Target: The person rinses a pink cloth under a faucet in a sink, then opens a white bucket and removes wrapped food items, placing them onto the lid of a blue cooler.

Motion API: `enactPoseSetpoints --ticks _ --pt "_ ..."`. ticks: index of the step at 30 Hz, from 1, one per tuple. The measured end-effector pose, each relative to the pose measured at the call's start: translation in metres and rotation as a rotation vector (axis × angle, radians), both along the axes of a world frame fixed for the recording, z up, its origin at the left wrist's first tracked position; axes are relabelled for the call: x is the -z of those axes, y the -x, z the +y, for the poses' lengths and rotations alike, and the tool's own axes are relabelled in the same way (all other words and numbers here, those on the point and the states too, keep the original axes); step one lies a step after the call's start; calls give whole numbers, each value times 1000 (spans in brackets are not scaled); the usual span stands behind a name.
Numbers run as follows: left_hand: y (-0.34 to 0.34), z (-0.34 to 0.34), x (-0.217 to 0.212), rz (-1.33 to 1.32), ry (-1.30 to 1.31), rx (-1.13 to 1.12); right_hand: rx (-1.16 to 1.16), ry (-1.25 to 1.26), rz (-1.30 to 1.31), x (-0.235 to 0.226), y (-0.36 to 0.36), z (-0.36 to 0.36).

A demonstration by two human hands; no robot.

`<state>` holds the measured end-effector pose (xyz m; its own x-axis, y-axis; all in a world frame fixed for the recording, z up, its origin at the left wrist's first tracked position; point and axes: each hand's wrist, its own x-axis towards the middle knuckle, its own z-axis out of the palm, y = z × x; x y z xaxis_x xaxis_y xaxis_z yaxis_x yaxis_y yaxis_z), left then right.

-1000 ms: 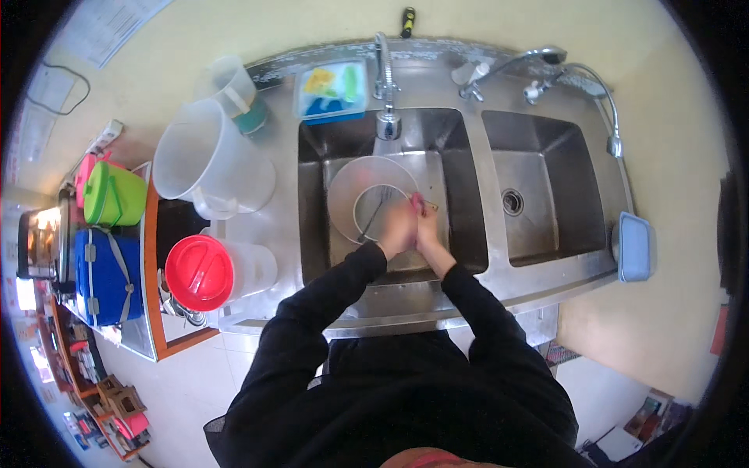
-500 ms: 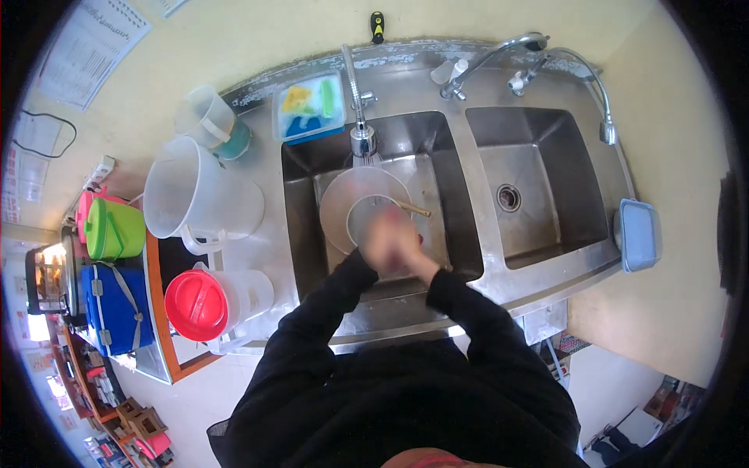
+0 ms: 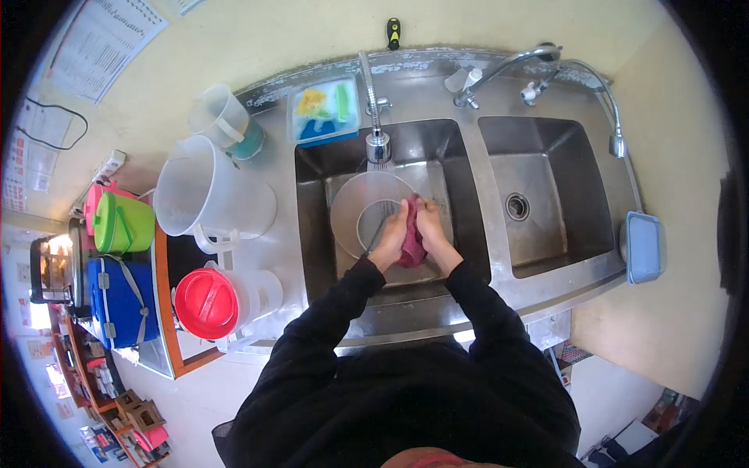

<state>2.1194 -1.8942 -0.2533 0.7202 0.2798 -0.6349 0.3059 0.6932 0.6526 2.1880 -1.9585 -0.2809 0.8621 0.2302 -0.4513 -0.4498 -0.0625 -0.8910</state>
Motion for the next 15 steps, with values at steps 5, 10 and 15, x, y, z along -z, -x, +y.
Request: enactPoseSetpoints --ticks 5,10,15 --pt "0 66 2 -130 -96 -131 -144 -473 433 -40 -7 27" --pt "-37 89 -15 -253 -228 -50 -64 -501 525 -21 -57 54" --pt "-51 114 -21 -30 -456 -175 -169 39 -118 -32 16 91"
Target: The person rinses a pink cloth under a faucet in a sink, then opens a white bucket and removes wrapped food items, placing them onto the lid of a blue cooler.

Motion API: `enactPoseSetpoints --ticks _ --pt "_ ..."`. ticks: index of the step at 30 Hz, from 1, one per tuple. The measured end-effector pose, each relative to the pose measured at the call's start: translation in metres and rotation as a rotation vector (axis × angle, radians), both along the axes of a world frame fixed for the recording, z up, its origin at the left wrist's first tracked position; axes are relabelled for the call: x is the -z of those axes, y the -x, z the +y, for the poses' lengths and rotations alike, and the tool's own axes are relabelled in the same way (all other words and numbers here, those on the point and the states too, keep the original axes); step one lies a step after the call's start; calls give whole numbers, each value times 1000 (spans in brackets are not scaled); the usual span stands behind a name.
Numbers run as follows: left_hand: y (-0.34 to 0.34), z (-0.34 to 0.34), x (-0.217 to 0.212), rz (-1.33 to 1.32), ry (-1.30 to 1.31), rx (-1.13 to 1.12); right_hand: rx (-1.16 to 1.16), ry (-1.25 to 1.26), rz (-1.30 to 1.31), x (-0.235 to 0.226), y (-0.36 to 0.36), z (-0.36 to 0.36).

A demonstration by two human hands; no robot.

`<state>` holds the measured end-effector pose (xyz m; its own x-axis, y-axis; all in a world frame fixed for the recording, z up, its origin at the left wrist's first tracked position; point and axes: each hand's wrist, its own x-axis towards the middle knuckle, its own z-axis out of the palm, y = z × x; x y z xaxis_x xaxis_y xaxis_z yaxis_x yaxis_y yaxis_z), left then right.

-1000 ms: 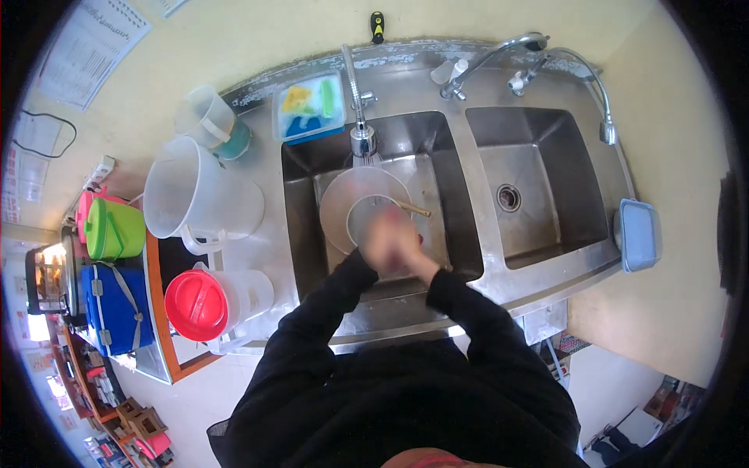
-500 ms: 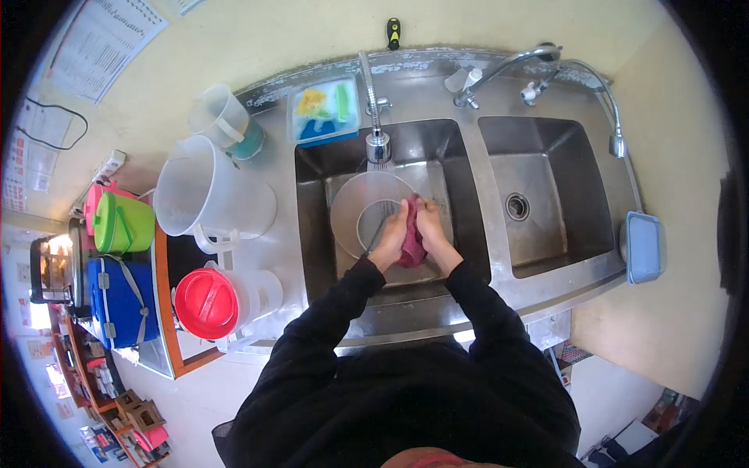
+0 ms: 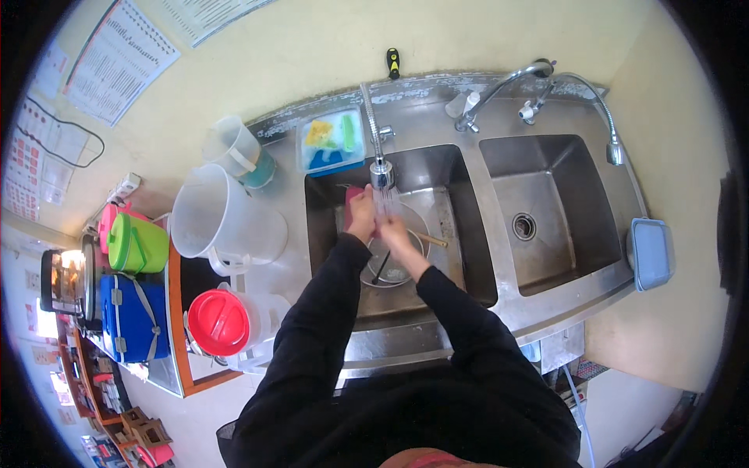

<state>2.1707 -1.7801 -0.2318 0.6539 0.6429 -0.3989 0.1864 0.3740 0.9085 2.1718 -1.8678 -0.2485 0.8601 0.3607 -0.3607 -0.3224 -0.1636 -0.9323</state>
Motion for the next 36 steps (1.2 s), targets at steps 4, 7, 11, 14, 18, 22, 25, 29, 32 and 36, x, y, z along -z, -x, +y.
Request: enactPoseSetpoints --ticks 4,7,11,14,18,22,25,29,32,36 --pt "12 -43 30 133 -85 44 124 11 -45 12 -40 -4" --pt "11 -29 46 255 -213 249 -50 164 -223 43 -27 -12" --pt "17 -8 74 158 -235 328 51 184 -265 47 -5 2" --pt "3 -84 52 76 144 62 172 82 199 67 -43 -33" --pt "17 -8 51 287 194 110 -76 199 -18 12 18 -7" --pt "22 -83 15 147 180 101 154 167 15 27 -44 -25" --pt "18 -60 -1 -12 273 116 208 121 -104 11 -20 -15" --pt "13 -58 -22 -65 213 18 144 79 -244 -11 9 -31" --pt "21 -28 7 -33 -154 71 -1 -783 468 -18 19 -55" --pt "32 -15 9 -42 -650 140 249 -365 1108 18 5 -23"
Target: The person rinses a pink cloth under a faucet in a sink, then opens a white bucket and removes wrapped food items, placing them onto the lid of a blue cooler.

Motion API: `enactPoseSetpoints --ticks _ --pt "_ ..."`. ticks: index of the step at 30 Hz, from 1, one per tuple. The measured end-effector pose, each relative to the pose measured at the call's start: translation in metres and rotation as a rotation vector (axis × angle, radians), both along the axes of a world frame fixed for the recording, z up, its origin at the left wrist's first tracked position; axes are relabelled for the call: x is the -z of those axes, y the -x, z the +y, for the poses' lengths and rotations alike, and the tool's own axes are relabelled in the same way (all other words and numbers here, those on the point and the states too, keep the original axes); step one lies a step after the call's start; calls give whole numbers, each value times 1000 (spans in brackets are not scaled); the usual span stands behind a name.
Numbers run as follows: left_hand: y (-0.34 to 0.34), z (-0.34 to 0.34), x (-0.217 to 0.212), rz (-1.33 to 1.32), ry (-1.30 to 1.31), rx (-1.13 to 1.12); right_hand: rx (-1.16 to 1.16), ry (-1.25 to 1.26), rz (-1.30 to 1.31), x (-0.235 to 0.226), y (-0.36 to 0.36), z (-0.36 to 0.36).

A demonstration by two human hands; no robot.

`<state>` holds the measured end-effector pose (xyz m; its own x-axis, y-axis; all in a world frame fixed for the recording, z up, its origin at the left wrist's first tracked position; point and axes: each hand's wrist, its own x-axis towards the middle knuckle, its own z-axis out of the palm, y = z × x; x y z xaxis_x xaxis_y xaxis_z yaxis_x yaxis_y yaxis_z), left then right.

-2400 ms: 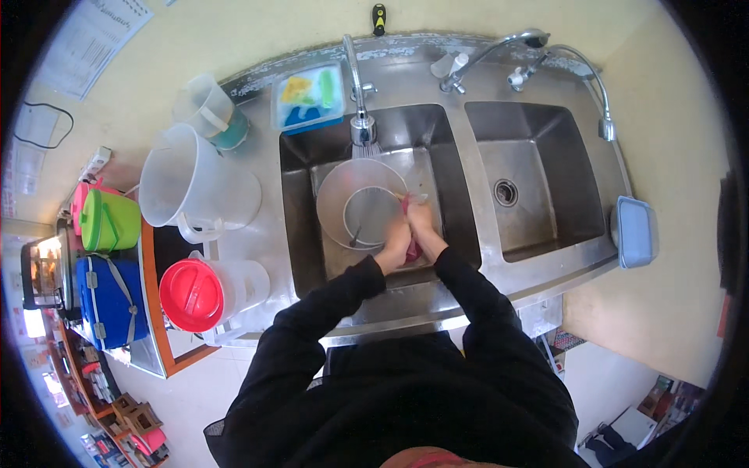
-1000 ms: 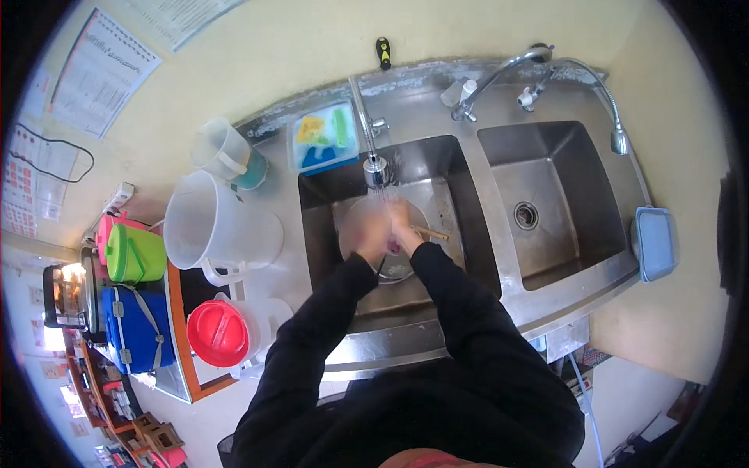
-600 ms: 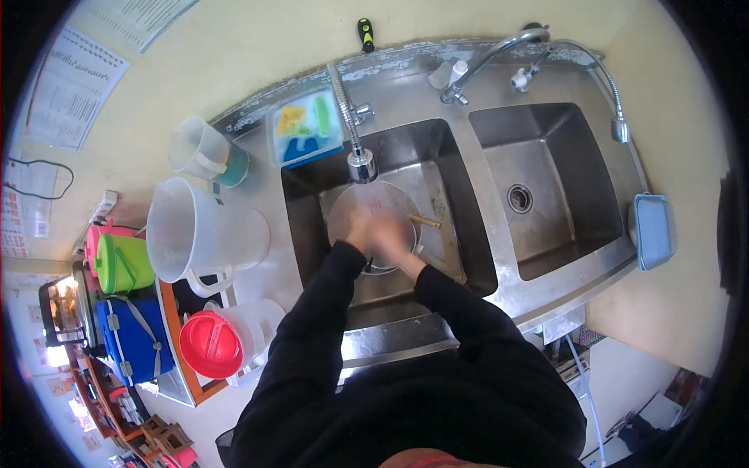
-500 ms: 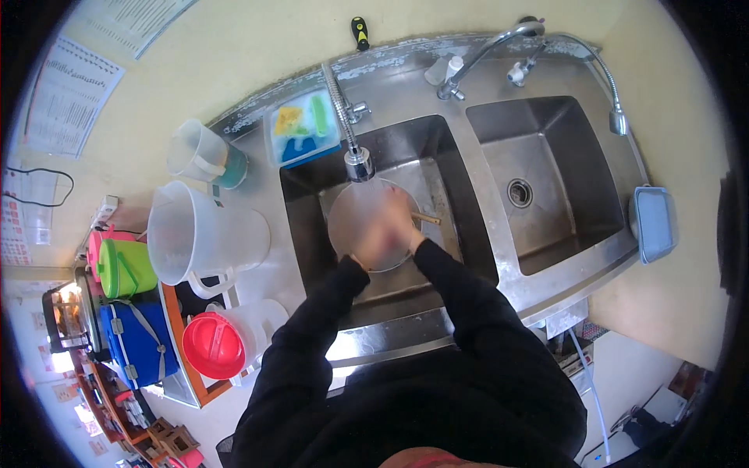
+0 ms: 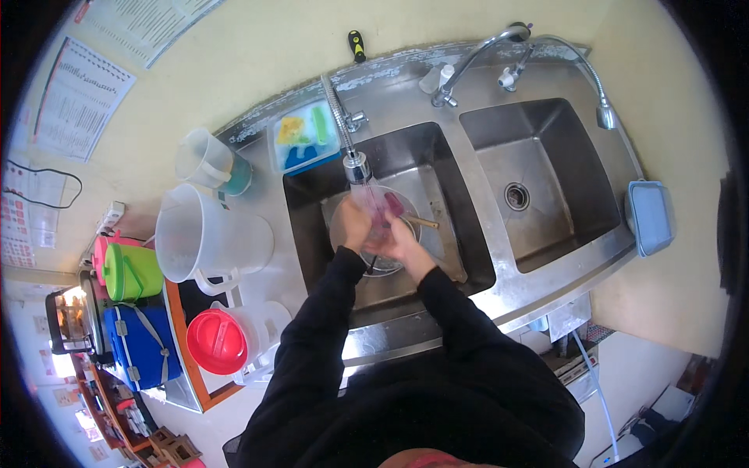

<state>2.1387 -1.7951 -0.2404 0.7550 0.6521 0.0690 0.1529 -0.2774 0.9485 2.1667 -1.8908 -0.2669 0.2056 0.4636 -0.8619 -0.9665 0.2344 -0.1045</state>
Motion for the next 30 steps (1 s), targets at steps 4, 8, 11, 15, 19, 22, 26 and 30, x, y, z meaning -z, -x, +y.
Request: enactPoseSetpoints --ticks 4,8,11,15,19,22,26,30 --pt "-37 -46 10 263 -164 19 336 -315 -111 44 -60 0" --pt "-4 -18 18 183 -326 -196 -136 -159 -1179 35 -5 4" --pt "8 -28 1 336 -42 -84 -315 95 -1243 40 -3 0" --pt "39 -28 -13 208 -35 -107 -287 -124 -1154 22 -3 8" --pt "41 -59 -23 -48 116 31 -354 -27 -1275 85 -25 -17" --pt "71 -59 -44 -19 98 5 -296 -106 -1325 89 -13 -10" --pt "108 -77 -83 -12 129 45 -179 -211 -1415 91 -5 4" --pt "111 -96 -79 -95 272 172 182 -97 -428 120 -36 -4"
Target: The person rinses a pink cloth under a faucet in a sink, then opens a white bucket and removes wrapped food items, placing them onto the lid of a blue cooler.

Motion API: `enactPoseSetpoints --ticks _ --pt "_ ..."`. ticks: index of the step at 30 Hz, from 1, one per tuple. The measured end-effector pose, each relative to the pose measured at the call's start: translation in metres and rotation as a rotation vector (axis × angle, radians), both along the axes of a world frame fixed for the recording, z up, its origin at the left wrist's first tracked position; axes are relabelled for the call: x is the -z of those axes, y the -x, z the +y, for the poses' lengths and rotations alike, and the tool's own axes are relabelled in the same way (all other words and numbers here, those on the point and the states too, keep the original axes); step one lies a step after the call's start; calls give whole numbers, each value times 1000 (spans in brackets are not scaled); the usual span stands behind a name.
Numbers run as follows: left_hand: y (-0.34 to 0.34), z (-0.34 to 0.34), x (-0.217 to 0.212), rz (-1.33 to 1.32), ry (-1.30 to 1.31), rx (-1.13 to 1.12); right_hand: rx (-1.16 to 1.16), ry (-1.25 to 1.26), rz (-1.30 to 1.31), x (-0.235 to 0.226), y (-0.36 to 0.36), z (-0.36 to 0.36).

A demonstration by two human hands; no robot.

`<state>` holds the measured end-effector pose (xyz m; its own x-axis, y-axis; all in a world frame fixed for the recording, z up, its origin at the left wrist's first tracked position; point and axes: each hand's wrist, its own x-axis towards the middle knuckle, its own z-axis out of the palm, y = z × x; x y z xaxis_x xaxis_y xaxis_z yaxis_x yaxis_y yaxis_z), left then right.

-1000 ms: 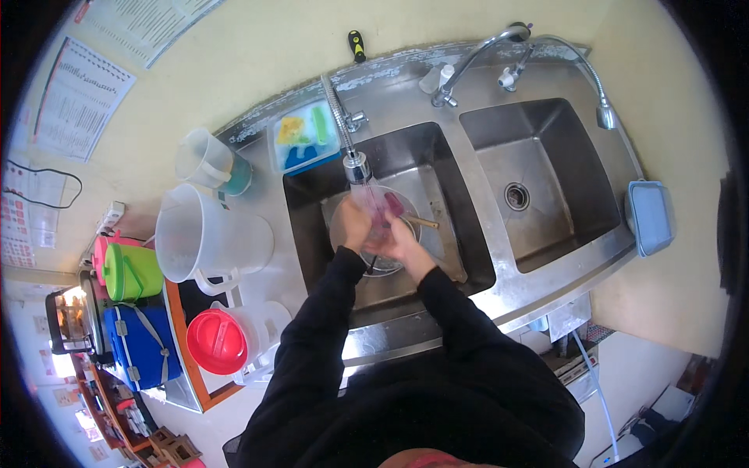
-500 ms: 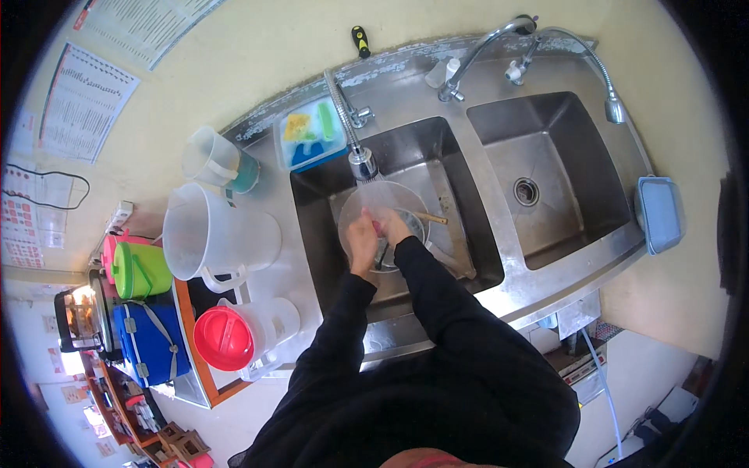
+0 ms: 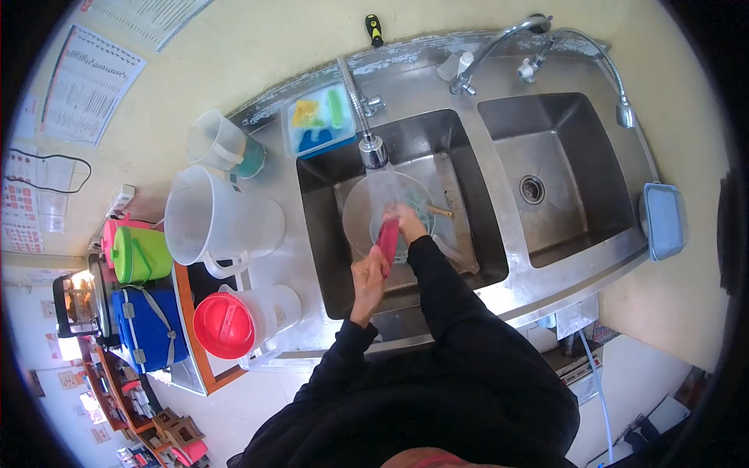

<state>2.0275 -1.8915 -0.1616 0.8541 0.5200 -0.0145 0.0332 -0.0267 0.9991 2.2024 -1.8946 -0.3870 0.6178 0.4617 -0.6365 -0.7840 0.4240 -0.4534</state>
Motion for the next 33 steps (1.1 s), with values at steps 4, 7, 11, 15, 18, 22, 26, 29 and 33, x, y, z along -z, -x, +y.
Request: enactPoseSetpoints --ticks 4,7,11,15,18,22,26,29,33 --pt "36 43 6 227 -108 -66 82 324 200 -78 34 45" --pt "32 67 23 217 -48 -169 112 223 115 -94 19 34" --pt "-1 94 50 273 -254 24 -292 -647 209 -92 -22 -14" --pt "-34 102 52 -33 156 86 -449 -536 -6 -197 18 -3" --pt "-63 101 62 42 395 319 -462 -228 -478 -176 8 -6" --pt "-72 101 63 172 220 302 -433 -29 -596 -176 -10 -29" --pt "-78 133 59 -185 521 53 -358 461 -853 -180 -44 -76" --pt "-78 162 52 -229 517 74 -453 450 -1091 -176 -43 -80" --pt "-85 153 16 57 30 155 -971 558 -1302 -190 -56 -90"
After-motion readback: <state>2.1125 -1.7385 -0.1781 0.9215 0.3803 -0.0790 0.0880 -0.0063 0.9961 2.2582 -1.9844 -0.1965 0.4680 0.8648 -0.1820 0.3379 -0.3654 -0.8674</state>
